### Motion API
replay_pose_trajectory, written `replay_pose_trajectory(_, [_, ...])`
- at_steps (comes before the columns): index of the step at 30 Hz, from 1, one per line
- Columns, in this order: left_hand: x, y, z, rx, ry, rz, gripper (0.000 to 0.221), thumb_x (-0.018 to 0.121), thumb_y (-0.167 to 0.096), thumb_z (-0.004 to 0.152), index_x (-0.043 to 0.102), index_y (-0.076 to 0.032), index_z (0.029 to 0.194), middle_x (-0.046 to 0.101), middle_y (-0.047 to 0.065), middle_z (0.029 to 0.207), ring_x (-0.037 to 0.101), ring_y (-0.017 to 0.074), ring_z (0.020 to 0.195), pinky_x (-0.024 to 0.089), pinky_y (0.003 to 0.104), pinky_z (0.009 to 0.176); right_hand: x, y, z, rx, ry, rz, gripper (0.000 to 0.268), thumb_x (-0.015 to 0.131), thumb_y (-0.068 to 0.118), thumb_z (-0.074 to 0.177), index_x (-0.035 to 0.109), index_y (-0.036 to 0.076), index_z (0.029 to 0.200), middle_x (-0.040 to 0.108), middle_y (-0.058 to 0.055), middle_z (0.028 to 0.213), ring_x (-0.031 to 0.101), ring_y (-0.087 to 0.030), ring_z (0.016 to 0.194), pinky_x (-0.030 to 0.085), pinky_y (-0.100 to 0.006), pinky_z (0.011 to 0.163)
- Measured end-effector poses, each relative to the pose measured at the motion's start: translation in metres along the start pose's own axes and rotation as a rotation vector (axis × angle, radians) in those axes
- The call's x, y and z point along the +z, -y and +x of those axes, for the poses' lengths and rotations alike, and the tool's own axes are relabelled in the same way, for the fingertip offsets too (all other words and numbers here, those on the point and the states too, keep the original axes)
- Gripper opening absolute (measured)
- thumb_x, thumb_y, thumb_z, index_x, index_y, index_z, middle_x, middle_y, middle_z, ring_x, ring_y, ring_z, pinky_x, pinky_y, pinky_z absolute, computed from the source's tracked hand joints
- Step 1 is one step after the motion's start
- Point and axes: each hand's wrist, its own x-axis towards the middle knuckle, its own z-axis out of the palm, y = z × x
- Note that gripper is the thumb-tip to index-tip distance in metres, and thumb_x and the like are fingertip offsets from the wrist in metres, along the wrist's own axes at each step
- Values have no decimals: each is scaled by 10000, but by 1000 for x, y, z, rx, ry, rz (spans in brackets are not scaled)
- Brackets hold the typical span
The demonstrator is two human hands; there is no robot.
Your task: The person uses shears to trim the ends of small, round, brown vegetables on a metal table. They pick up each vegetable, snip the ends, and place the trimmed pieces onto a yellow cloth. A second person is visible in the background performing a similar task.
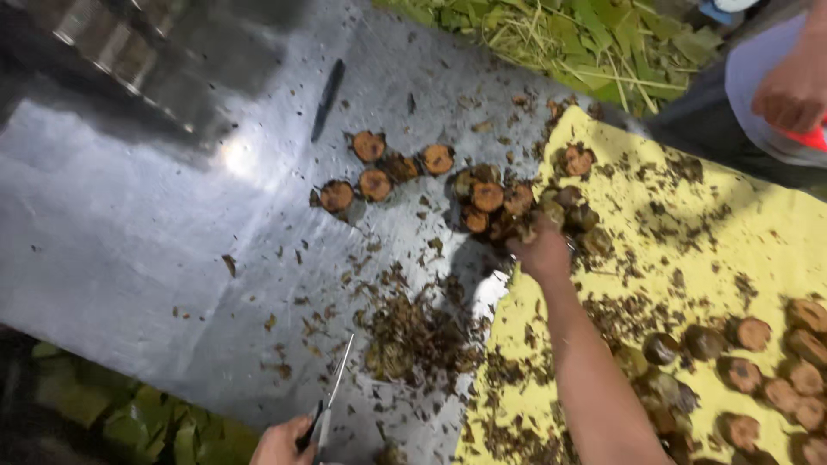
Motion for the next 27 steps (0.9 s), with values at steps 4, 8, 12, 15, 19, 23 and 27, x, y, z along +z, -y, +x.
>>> replay_pose_trajectory(4, [-8, 15, 14, -76, -76, -119, 515, 803, -174, 685, 740, -165, 1196, 811, 140, 945, 764, 266, 1018, 550, 344, 927, 49, 37, 26, -73, -56, -156, 769, 917, 247, 622, 622, 73, 1311, 692, -244, 1090, 682, -427, 908, 541, -523, 769])
replay_pose_trajectory(8, [-27, -45, 5, -167, -41, 63, 636, 785, -282, 679, 632, -140, 1280, 726, 167, 1146, 664, 344, 1155, 507, 425, 993, 42, 16, -15, 187, -26, 326, 526, 813, 245, 796, 687, 48, 1267, 735, -198, 1082, 698, -350, 998, 546, -465, 849])
replay_pose_trajectory(12, [-41, -139, 12, 94, -80, 243, 841, 803, -355, 659, 499, -86, 1396, 619, 198, 1296, 564, 392, 1242, 426, 492, 1041, 19, -3, -97, 724, 235, 1505, 425, 649, 190, 888, 635, -20, 1258, 711, -146, 1014, 637, -262, 857, 544, -422, 713])
replay_pose_trajectory(15, [-35, -201, 16, 325, -94, 262, 788, 782, -334, 677, 497, -19, 1341, 588, 234, 1319, 549, 410, 1229, 413, 507, 1019, 6, 21, -162, 554, 370, 1957, 441, 654, 119, 885, 603, -64, 1283, 670, -178, 939, 663, -293, 813, 561, -424, 686])
replay_pose_trajectory(19, [-22, -250, 12, 321, -25, 302, 622, 755, -369, 727, 572, -5, 1198, 659, 231, 1165, 640, 411, 1104, 513, 470, 943, -21, 85, -207, 766, 100, 1234, 452, 609, 39, 867, 484, 21, 1301, 690, -139, 1095, 699, -252, 960, 565, -422, 839])
replay_pose_trajectory(23, [-18, -262, 5, 241, 48, 278, 477, 705, -377, 784, 618, -32, 1101, 729, 181, 973, 711, 391, 940, 551, 477, 858, -45, 124, -234, 525, 15, 829, 536, 727, 51, 818, 470, 30, 1288, 669, -129, 1097, 679, -238, 981, 544, -375, 914])
replay_pose_trajectory(27, [-16, -253, -1, 231, 76, 185, 356, 688, -314, 783, 668, -34, 1003, 732, 202, 873, 714, 406, 887, 553, 495, 821, -47, 131, -251, 284, -100, 869, 550, 785, 81, 802, 477, 26, 1255, 650, -129, 1162, 650, -207, 1062, 502, -324, 951])
